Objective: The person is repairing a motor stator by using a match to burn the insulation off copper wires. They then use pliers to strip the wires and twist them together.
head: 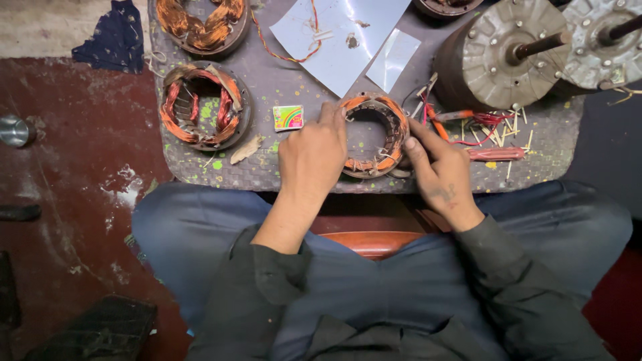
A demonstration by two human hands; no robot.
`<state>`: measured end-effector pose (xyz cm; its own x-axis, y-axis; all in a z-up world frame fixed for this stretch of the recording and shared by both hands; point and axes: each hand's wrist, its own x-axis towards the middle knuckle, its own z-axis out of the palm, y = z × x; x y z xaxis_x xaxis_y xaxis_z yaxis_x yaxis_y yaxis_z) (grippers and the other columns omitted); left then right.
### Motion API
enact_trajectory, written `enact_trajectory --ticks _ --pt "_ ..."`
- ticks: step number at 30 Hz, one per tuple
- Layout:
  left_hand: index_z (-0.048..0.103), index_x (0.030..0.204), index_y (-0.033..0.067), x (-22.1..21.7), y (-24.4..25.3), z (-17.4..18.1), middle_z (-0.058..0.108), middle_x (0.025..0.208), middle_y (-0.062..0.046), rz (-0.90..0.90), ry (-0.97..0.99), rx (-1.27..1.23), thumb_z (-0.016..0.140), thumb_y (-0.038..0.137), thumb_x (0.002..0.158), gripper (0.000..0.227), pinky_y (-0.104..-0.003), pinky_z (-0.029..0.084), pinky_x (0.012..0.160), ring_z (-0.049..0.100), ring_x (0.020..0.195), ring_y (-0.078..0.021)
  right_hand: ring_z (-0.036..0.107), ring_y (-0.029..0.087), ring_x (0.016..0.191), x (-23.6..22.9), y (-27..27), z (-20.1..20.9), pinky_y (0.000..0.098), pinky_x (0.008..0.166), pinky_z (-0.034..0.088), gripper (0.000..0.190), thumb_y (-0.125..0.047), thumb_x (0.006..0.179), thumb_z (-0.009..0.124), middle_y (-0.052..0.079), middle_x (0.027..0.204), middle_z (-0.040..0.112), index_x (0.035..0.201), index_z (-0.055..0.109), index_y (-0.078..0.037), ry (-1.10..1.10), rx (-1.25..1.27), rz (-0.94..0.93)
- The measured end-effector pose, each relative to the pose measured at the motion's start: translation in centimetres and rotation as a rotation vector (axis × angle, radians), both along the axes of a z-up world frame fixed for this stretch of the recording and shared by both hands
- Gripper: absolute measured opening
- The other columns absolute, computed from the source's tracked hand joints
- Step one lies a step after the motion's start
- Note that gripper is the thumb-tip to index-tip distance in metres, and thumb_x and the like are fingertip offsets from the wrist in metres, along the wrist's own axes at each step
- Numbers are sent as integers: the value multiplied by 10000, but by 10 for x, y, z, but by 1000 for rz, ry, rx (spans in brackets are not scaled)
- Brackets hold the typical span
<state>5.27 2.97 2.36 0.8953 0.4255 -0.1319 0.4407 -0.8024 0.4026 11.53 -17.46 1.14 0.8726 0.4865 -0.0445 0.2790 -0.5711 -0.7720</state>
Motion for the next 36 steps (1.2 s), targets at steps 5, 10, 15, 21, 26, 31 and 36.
enact_trajectory --ticks 5,10,15,21,26,31,36 --pt "708 961 87 -7 1 -1 712 765 -110 -36 -484 231 616 256 1044 209 -414 544 565 696 646 -296 700 305 919 -17 -2 28 385 777 549 365 -165 959 767 149 1141 695 1296 680 -57 -348 -20 120" --pt "753 941 96 -7 19 4 727 806 -71 232 -578 -329 637 291 1058 255 -307 479 543 638 608 -182 637 272 883 -19 3 24 365 741 521 385 -143 852 840 104 1045 642 1218 723 -128 -377 -52 215" --pt "698 996 86 -2 35 5 714 817 -34 624 -931 -1083 609 244 1046 188 -232 432 477 558 531 -35 614 179 879 -19 -13 14 311 752 498 139 -83 954 754 69 1001 618 1085 722 -114 -275 65 97" --pt "675 1138 101 -28 2 32 708 993 -41 -98 -786 -444 731 110 1031 121 -266 547 680 690 782 -162 529 139 618 -5 -37 15 300 542 402 259 -229 1014 620 104 724 582 913 730 -16 931 12 241" --pt "673 1138 99 -30 -11 28 677 1088 -69 -406 -531 -318 758 186 905 263 -411 550 748 692 903 -308 660 239 777 -9 -52 36 328 694 528 195 -136 1119 606 128 946 699 1031 732 -16 662 854 226" --pt "665 950 99 -29 -17 12 631 903 -79 -480 -435 -114 769 218 895 167 -457 542 741 682 833 -308 733 292 950 9 -45 41 364 748 603 767 -209 1062 651 90 1690 476 1678 197 -154 533 1211 89" --pt "688 972 98 -25 -8 7 688 953 -77 -205 -535 -393 686 107 935 38 -406 567 730 702 820 -285 710 246 897 -14 -34 26 359 777 585 485 -118 1038 631 137 1424 673 1513 540 -80 512 746 -17"
